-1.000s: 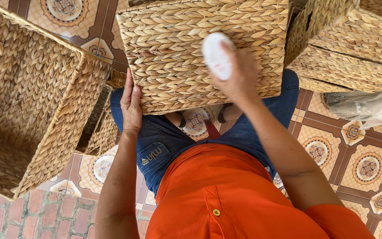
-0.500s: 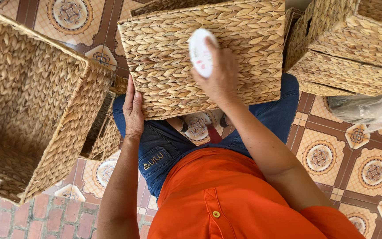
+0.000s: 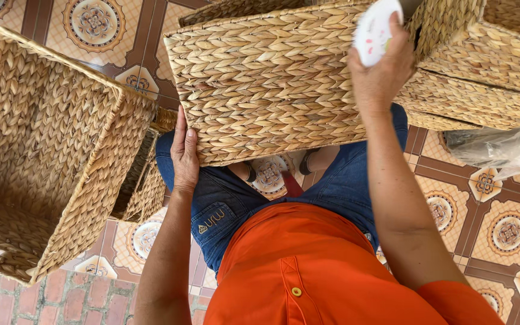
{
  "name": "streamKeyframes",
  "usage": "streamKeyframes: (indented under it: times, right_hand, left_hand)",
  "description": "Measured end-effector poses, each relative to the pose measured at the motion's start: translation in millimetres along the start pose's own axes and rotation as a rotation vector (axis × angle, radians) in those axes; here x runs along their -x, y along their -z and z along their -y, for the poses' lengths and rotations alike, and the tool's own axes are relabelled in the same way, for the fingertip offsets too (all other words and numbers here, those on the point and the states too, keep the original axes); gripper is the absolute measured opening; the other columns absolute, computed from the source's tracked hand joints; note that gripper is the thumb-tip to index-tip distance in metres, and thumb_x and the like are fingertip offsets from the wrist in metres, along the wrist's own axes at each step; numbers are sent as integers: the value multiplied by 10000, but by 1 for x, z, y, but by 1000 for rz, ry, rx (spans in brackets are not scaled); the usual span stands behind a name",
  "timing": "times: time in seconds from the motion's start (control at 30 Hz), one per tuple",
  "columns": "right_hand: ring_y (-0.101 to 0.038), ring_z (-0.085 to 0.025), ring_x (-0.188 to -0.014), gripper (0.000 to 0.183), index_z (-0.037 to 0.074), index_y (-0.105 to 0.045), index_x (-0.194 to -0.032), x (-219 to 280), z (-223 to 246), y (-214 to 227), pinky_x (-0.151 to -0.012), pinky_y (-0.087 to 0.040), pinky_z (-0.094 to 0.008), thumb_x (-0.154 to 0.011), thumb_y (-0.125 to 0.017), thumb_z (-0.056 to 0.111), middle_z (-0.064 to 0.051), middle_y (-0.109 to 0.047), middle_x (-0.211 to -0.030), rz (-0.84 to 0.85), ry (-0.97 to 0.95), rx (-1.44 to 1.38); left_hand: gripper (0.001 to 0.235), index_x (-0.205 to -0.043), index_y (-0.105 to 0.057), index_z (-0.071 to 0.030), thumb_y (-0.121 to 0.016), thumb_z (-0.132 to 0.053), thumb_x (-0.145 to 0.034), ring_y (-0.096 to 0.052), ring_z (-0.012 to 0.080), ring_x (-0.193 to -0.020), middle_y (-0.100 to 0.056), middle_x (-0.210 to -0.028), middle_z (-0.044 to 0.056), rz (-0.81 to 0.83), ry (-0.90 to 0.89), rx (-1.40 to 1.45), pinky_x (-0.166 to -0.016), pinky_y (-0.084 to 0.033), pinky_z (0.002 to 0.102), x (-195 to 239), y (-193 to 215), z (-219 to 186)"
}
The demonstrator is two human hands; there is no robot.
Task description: The person sits on the floor and scrubs a woven basket with a white brush, cleaning the exterior and interior surfaces. The person rotates the basket to access different sides and continues scrubbing until the end of the clip.
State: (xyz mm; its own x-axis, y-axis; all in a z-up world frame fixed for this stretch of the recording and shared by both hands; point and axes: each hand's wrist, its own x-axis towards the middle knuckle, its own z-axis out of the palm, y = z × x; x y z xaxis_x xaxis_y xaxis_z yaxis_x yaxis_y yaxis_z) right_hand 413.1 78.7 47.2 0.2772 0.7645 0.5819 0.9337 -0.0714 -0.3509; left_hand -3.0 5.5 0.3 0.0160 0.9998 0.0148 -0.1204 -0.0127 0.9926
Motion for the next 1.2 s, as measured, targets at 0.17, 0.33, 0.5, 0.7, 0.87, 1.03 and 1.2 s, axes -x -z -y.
streamKeyframes:
  times: [0.17,0.33,0.5,0.7,0.87,1.03,1.2]
  right_hand:
    - [-548,-256,-1102,1054,193,-296,-1553,28,113,-43,-957,-462,-462,-764,-982,332,-103,-570,-1226,50,205,-154]
    - [-548,-274,-1000,1082,188,-337,-1507,46,174,-66,-822,-462,-461,-674,-996,391,-148,-569,-1120,236,286,-257]
    - [-568,-251,-1144,1043,177,-337,-1546,30,90,-28,-987,-444,-475,-759,-995,367,-100,-607,-1263,101,341,-184]
    - [-567,-270,-1301,906,140,-324,-1574,16,-24,23,-1086,-496,-453,-902,-930,197,-133,-523,-1439,55,-15,-82]
    - [-558,-280,-1119,1003,155,-295,-1591,53,45,-9,-985,-470,-455,-854,-964,278,-112,-540,-1253,56,92,-83]
    - [-525,-225,-999,1086,216,-261,-1577,91,149,-26,-874,-447,-450,-756,-960,352,-73,-571,-1128,230,321,-323]
    - [-522,-262,-946,1110,221,-298,-1509,98,152,-19,-804,-423,-446,-640,-961,416,-132,-562,-1090,304,354,-310]
  left_hand:
    - [549,-1618,-283,-128,-467,-232,-1111,-382,192,-1493,-364,-1660,104,-18,26,-48,-1223,-325,328,1,-1,-3]
    - [545,-1616,-296,-122,-472,-218,-1109,-379,185,-1493,-364,-1662,104,-24,38,-46,-1227,-318,326,3,0,-6]
    - [534,-1614,-304,-117,-475,-212,-1117,-362,190,-1512,-349,-1671,107,5,4,-26,-1238,-308,332,3,3,-1]
    - [542,-1618,-297,-121,-483,-221,-1119,-350,201,-1529,-347,-1672,112,6,-1,-38,-1249,-300,341,-2,4,6]
    - [539,-1619,-298,-120,-482,-221,-1122,-350,197,-1529,-353,-1670,110,-5,-6,-35,-1249,-299,336,-2,1,6]
    - [536,-1619,-319,-107,-489,-205,-1121,-379,186,-1502,-369,-1672,106,-18,-7,-36,-1241,-303,320,1,1,1]
    - [584,-1633,-272,-102,-501,-196,-1104,-421,183,-1457,-384,-1655,101,26,14,52,-1207,-340,311,3,-3,-6]
